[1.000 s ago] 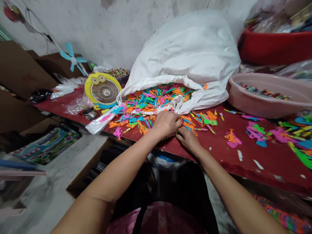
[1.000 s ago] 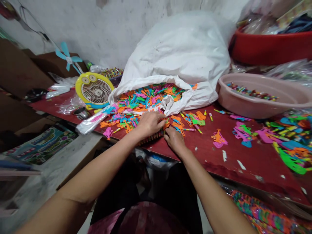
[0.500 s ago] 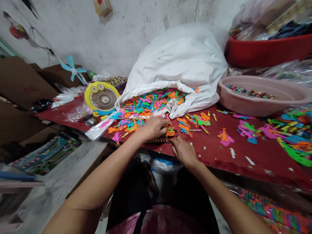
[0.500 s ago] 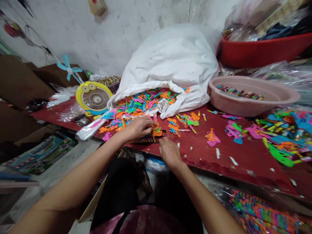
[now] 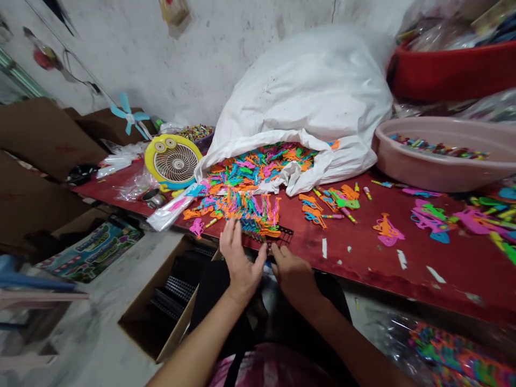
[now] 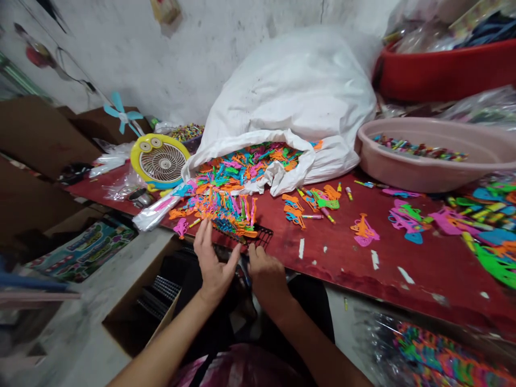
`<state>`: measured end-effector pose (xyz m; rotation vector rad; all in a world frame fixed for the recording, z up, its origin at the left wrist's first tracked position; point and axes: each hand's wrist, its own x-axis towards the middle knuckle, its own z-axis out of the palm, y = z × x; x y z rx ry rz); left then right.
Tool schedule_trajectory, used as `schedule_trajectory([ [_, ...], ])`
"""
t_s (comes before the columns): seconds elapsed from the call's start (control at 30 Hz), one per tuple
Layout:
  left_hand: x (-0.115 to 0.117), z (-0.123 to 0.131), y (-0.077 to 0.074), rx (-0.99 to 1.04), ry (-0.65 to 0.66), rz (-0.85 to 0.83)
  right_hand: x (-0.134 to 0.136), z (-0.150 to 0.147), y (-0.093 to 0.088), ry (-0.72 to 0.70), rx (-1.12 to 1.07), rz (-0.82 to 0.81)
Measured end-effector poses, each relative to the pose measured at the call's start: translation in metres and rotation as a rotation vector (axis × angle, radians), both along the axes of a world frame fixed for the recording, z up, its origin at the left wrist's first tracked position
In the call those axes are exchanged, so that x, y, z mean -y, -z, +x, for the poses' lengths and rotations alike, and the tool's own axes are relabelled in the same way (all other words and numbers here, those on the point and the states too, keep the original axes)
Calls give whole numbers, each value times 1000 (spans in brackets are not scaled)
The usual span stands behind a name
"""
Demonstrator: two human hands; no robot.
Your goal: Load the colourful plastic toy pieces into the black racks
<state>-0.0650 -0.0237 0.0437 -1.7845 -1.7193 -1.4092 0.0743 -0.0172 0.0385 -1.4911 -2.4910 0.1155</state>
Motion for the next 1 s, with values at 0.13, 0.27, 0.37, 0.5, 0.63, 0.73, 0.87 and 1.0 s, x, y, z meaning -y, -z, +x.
schedule_trajectory([
  [0.13, -10, 11, 39, 245, -64, -169, -3, 16, 3, -53, -113, -33],
  [0.27, -32, 11, 47, 310, -45, -281, -30, 57, -3, -84, -317, -4],
  [0.37, -45, 8, 44, 363, -28, -283, -68, 101, -15, 107, -366, 94],
  [0.5, -57, -1, 45, 374, 40, -301, -115, 150, -26, 445, -145, 136],
  [0.63, -70, -17, 44, 377, 251, -367, -142, 165, -22, 503, 61, 1],
  [0.73, -80, -31, 36, 400, 467, -451, -151, 163, -18, 490, 91, -48],
  [0.87, -95, -46, 26, 458, 646, -639, -154, 168, -20, 451, 60, -78],
  [1.0, -108, -57, 25, 555, 822, -725, -146, 180, -24, 404, -58, -47],
])
